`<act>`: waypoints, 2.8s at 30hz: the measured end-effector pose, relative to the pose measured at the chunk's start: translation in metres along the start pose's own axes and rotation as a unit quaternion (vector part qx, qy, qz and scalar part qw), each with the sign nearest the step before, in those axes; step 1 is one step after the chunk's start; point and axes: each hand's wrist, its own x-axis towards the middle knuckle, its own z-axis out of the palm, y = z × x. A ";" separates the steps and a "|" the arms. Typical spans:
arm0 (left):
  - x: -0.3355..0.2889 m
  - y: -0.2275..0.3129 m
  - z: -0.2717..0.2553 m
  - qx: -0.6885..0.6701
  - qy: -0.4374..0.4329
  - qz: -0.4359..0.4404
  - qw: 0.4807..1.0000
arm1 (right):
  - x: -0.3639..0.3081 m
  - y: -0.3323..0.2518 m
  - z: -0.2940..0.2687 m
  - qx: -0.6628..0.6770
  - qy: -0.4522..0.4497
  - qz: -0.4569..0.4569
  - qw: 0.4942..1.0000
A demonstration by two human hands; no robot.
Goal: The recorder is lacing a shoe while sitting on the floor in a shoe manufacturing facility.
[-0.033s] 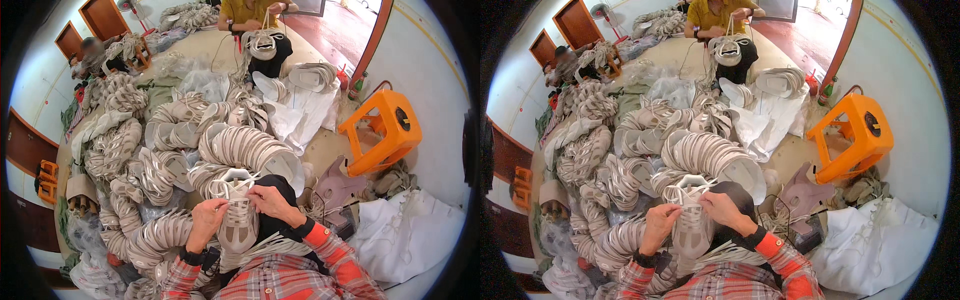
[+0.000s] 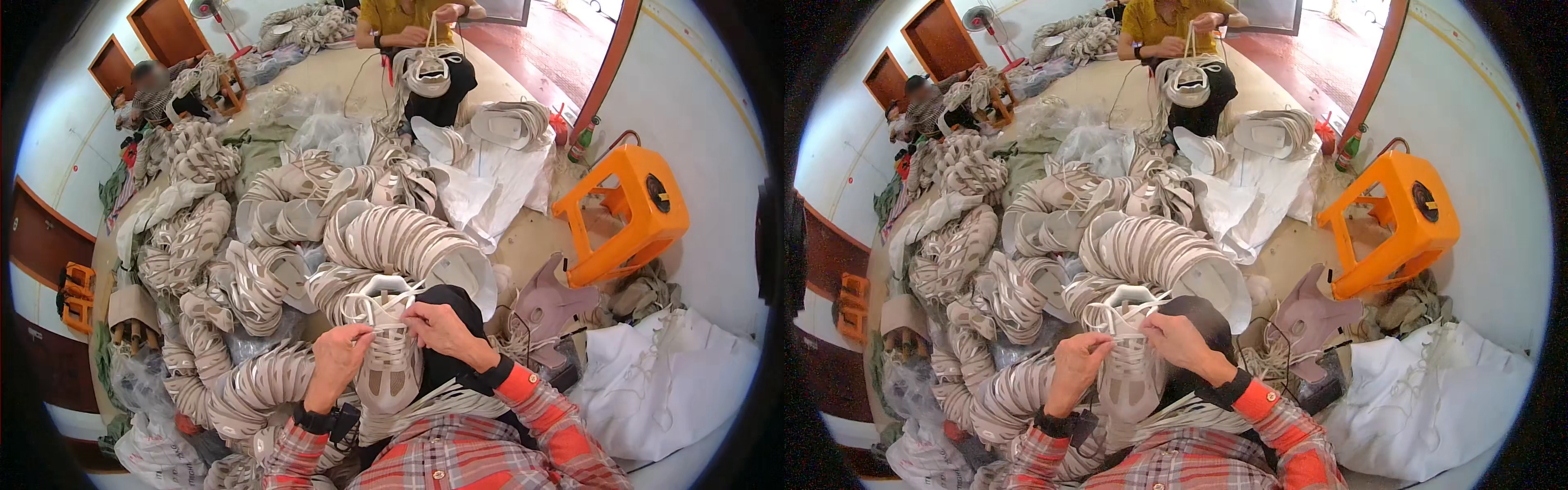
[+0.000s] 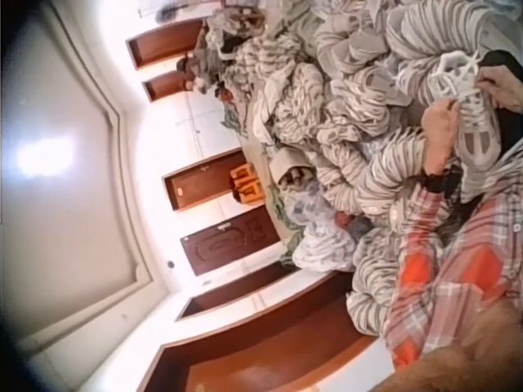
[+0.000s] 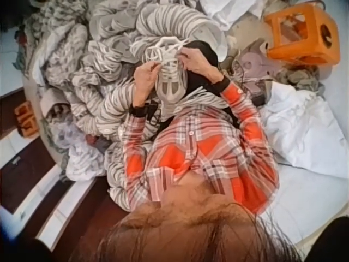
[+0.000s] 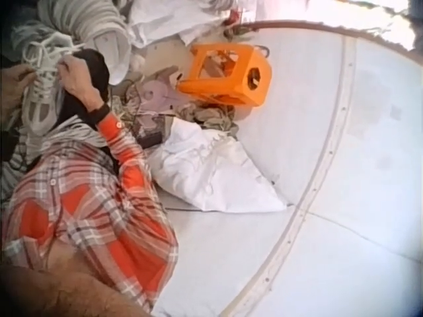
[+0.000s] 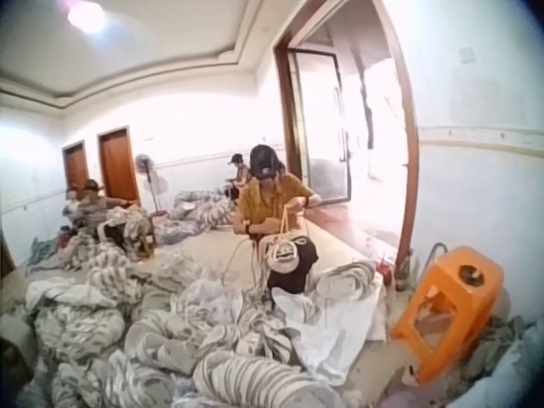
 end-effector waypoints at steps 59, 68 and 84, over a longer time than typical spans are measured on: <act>0.005 -0.003 0.028 -0.014 -0.055 -0.087 0.995 | -0.020 0.005 0.030 -0.125 0.072 -0.092 0.985; 0.004 -0.004 0.024 -0.069 -0.060 -0.084 0.992 | -0.012 -0.009 0.025 -0.282 0.066 -0.051 0.956; 0.002 0.011 -0.069 -0.290 -0.287 0.129 0.904 | -0.050 -0.017 -0.071 -0.065 -0.032 0.103 0.992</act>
